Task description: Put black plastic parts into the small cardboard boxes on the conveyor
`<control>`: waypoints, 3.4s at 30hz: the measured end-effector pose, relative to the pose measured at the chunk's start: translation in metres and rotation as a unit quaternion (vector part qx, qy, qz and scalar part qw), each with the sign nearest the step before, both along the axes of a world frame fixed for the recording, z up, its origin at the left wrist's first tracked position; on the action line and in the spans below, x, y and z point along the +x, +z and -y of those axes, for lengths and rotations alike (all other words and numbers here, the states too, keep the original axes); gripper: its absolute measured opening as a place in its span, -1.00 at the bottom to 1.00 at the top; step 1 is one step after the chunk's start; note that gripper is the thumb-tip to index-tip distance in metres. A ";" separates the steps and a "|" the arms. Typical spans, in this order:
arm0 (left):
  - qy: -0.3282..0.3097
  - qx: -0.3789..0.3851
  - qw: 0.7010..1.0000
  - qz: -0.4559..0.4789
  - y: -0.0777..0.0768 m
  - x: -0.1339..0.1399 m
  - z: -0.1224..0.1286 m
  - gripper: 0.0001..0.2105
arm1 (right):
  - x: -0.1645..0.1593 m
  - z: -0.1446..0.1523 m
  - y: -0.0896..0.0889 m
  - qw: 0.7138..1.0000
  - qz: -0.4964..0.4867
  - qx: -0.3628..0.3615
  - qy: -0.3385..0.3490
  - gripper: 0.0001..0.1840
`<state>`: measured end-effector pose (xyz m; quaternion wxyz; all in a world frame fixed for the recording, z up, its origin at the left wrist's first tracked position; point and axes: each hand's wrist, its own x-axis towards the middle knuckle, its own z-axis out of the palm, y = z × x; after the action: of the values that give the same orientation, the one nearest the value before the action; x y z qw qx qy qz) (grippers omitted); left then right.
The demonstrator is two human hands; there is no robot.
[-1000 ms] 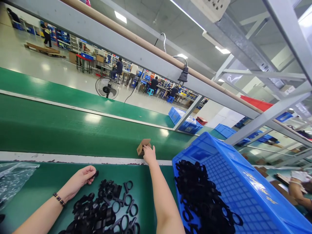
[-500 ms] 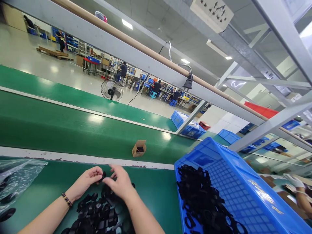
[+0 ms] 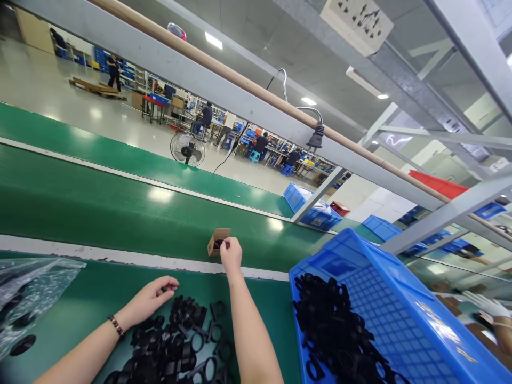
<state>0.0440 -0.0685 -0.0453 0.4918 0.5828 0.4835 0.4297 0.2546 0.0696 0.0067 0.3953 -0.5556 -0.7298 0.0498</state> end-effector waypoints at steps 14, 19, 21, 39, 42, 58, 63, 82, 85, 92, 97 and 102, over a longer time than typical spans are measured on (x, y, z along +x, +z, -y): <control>-0.045 0.076 0.966 -0.241 0.003 0.006 0.003 -0.90 | 0.031 -0.015 0.017 0.999 0.036 0.036 0.003 -0.67; -0.071 0.089 0.955 -0.275 0.004 0.006 0.005 -0.76 | 0.106 0.024 0.012 0.982 0.131 -0.083 -0.108 -0.69; -0.090 0.100 0.948 -0.289 0.005 0.005 0.007 -0.74 | 0.131 0.043 0.002 0.961 0.173 -0.163 -0.138 -0.68; -0.031 0.065 0.970 -0.233 -0.005 0.005 -0.001 -0.85 | -0.061 0.001 -0.003 0.956 0.273 0.091 0.065 -0.76; -0.031 0.065 0.969 -0.236 -0.006 0.003 -0.002 -0.85 | -0.121 -0.014 0.000 0.934 0.322 0.109 0.105 -0.76; -0.039 0.071 0.959 -0.273 -0.011 0.000 -0.006 -0.86 | -0.189 -0.007 -0.020 0.884 0.400 0.002 0.241 -0.71; -0.037 0.069 0.961 -0.264 -0.010 0.000 -0.005 -0.87 | -0.203 -0.004 -0.009 0.891 0.364 -0.010 0.271 -0.64; 0.061 -0.126 0.972 0.187 -0.004 -0.006 -0.009 -0.82 | 0.044 0.102 0.011 0.947 0.206 -0.215 0.116 -0.75; 0.052 -0.165 0.949 0.265 -0.002 -0.007 -0.009 -0.78 | 0.055 0.125 -0.005 0.937 0.219 -0.241 0.126 -0.72; 0.034 -0.192 0.927 0.322 0.003 -0.009 -0.006 -0.78 | 0.056 0.129 -0.022 0.937 0.220 -0.235 0.135 -0.64; 0.031 -0.191 0.913 0.359 -0.001 -0.011 -0.007 -0.82 | 0.050 0.117 -0.028 0.948 0.219 -0.208 0.096 -0.75; 0.042 -0.199 0.903 0.379 -0.005 -0.014 -0.008 -0.84 | 0.045 0.114 -0.035 0.959 0.200 -0.182 0.083 -0.77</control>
<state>0.0296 -0.0601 -0.0499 0.7255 0.2451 0.3601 0.5328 0.2998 -0.0439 -0.0287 0.1277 -0.5541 -0.8162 0.1026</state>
